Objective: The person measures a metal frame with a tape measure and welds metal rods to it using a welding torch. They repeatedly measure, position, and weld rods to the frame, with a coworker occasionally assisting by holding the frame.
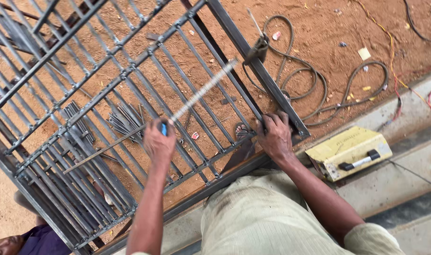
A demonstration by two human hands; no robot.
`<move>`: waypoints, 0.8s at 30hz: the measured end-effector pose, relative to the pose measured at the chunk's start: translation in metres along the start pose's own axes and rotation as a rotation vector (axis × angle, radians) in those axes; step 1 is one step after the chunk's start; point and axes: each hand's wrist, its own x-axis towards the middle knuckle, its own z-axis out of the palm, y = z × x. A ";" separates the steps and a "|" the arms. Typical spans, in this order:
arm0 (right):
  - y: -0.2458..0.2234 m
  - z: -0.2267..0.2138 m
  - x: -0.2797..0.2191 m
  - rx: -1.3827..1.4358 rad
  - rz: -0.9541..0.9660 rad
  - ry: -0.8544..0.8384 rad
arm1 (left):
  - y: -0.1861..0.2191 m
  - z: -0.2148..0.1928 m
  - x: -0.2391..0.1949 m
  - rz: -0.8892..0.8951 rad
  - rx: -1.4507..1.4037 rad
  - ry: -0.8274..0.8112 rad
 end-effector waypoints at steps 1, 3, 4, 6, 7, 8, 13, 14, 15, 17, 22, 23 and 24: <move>0.000 0.001 -0.001 -0.009 -0.004 0.010 | -0.008 -0.001 0.020 0.039 0.021 0.069; 0.000 0.002 -0.001 -0.025 -0.011 0.035 | -0.018 -0.003 0.057 0.081 0.053 0.147; 0.000 0.002 0.000 -0.035 -0.020 0.036 | -0.020 -0.004 0.074 0.083 0.064 0.152; 0.000 0.002 0.000 -0.055 -0.034 0.038 | -0.020 -0.004 0.107 0.080 0.068 0.172; 0.000 0.002 0.001 -0.041 -0.026 0.029 | -0.018 -0.002 0.124 0.075 0.061 0.187; 0.000 0.002 0.002 -0.028 -0.015 0.019 | -0.017 -0.001 0.136 0.070 0.054 0.200; -0.007 -0.001 0.007 -0.013 0.014 0.007 | -0.016 0.010 0.170 0.160 0.074 0.234; -0.007 -0.002 0.007 -0.014 0.014 0.010 | -0.017 0.013 0.171 0.194 0.086 0.242; -0.008 -0.003 0.007 -0.015 0.013 0.014 | -0.019 0.014 0.173 0.189 0.056 0.229; -0.010 -0.005 0.007 -0.016 -0.004 0.024 | -0.022 0.013 0.176 0.178 -0.004 0.209; -0.013 -0.006 0.011 0.007 -0.001 0.031 | -0.021 0.015 0.179 0.215 0.079 0.271; -0.013 -0.006 0.011 0.007 -0.006 0.037 | -0.022 0.017 0.180 0.217 0.082 0.275; -0.013 -0.006 0.011 0.005 -0.011 0.043 | -0.022 0.018 0.181 0.211 0.085 0.275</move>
